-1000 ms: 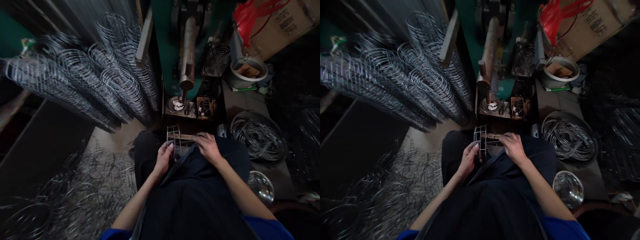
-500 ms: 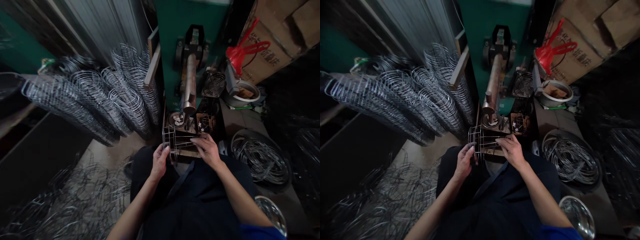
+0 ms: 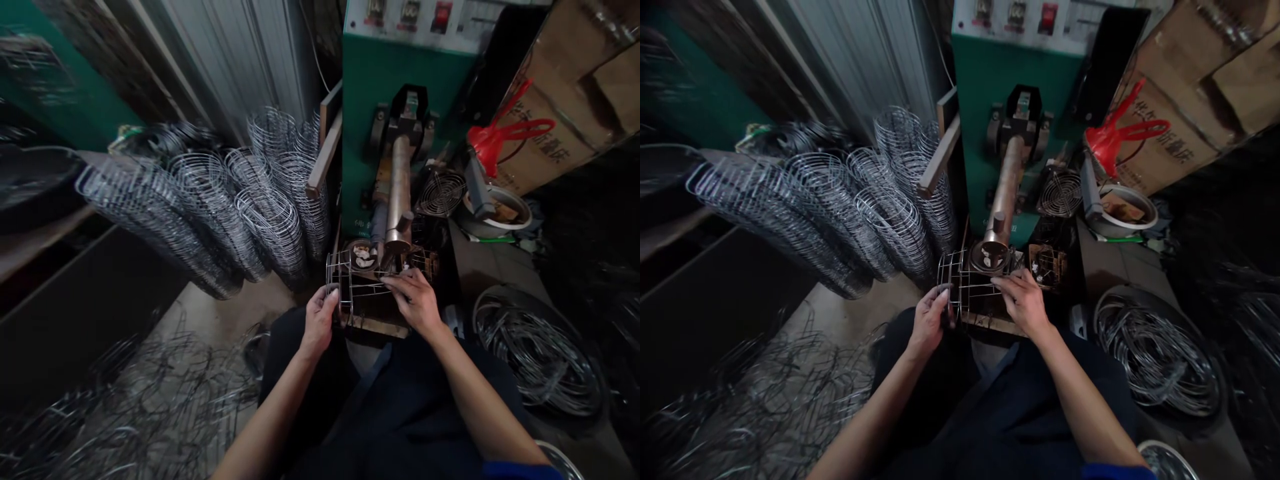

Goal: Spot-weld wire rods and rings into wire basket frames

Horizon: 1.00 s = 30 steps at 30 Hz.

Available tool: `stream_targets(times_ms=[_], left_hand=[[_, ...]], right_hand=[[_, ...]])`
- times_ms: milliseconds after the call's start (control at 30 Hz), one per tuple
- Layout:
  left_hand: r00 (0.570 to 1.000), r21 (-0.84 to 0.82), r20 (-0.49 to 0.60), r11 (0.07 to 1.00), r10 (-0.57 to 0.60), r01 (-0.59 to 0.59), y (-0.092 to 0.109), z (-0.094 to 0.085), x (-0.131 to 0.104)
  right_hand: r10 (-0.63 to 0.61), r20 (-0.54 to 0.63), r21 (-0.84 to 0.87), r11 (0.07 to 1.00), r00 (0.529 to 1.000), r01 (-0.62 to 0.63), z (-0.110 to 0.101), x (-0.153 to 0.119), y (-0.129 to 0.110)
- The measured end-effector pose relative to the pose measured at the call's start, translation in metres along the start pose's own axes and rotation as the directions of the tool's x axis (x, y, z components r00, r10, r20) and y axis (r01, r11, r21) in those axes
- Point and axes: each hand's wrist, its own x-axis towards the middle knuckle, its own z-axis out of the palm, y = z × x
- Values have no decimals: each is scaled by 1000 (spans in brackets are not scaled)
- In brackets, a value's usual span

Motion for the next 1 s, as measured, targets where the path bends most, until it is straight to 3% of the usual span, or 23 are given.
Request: stream_targets(times_ms=[633, 867, 1000], left_hand=[[999, 10, -14, 999, 46, -46, 7, -3, 10], [1000, 44, 16, 999, 14, -15, 14, -3, 9], [999, 59, 31, 997, 38, -40, 17, -1, 21]], right_hand=[[-20, -47, 14, 1000, 999, 21, 6, 14, -1], [64, 17, -248, 967, 998, -58, -7, 5, 8], [83, -5, -207, 975, 997, -82, -7, 7, 12]])
